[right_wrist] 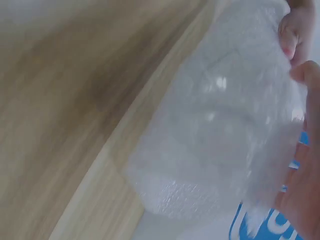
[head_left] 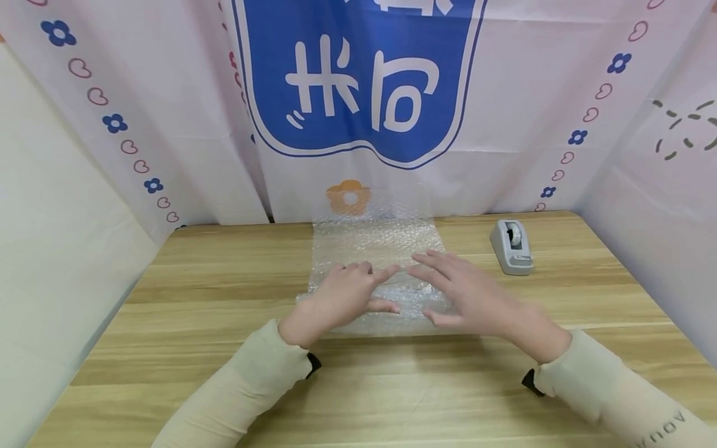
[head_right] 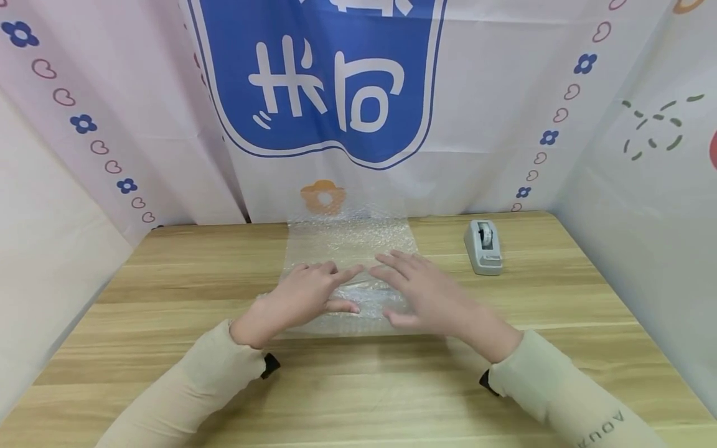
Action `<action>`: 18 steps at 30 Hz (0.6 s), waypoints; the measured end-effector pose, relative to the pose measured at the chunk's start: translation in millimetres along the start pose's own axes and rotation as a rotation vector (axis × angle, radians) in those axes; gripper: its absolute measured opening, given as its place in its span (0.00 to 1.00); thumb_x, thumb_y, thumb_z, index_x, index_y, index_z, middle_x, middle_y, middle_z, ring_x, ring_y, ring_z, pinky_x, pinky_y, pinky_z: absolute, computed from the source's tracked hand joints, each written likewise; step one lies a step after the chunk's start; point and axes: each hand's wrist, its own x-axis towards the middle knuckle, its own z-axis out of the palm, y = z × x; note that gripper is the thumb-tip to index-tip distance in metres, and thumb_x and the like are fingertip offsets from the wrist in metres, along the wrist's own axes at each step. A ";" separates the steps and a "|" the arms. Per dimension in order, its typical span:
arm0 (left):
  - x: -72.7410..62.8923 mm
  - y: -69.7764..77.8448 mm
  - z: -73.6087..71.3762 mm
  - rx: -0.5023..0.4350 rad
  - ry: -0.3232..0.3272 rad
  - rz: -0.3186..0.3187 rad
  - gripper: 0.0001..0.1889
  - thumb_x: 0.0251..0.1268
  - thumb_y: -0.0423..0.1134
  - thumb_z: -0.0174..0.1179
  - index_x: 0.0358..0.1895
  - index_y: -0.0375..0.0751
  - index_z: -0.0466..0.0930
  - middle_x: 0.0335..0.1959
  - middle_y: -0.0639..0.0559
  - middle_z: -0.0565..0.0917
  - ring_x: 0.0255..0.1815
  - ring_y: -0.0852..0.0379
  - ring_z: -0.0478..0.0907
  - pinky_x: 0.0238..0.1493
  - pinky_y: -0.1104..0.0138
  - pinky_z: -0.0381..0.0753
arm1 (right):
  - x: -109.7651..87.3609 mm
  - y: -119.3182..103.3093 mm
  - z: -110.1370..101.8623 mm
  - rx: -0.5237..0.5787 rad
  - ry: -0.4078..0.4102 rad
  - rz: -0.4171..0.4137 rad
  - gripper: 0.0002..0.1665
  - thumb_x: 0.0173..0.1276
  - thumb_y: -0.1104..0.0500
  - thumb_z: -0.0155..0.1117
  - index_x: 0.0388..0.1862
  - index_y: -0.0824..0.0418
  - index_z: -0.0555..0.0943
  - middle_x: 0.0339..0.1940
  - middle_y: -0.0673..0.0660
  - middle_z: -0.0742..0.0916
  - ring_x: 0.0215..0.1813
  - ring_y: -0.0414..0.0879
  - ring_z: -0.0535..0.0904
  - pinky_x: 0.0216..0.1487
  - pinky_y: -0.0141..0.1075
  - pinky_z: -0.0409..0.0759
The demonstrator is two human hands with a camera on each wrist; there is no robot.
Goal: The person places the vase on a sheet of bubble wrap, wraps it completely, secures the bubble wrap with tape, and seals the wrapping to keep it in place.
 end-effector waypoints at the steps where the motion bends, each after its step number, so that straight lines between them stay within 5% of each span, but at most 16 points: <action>1: -0.1 -0.6 -0.2 -0.016 -0.018 -0.011 0.43 0.65 0.74 0.52 0.78 0.55 0.67 0.46 0.43 0.87 0.42 0.49 0.87 0.38 0.55 0.86 | 1.0 -4.0 0.9 -0.045 0.005 -0.009 0.51 0.63 0.37 0.70 0.80 0.56 0.65 0.80 0.62 0.67 0.78 0.65 0.61 0.72 0.64 0.63; 7: 0.6 -4.0 -1.0 -0.091 -0.077 -0.038 0.42 0.67 0.72 0.52 0.79 0.53 0.65 0.53 0.41 0.86 0.47 0.46 0.86 0.46 0.50 0.86 | 7.7 -11.6 12.3 -0.142 0.005 -0.003 0.68 0.48 0.28 0.79 0.81 0.56 0.61 0.77 0.66 0.69 0.76 0.68 0.63 0.71 0.62 0.66; 18: 0.3 -5.7 -2.5 -0.200 -0.162 -0.089 0.45 0.67 0.73 0.52 0.78 0.46 0.66 0.63 0.39 0.81 0.60 0.42 0.81 0.58 0.41 0.79 | 11.7 -3.2 20.4 -0.058 0.126 -0.078 0.60 0.43 0.37 0.84 0.73 0.56 0.69 0.69 0.66 0.76 0.67 0.63 0.73 0.63 0.61 0.76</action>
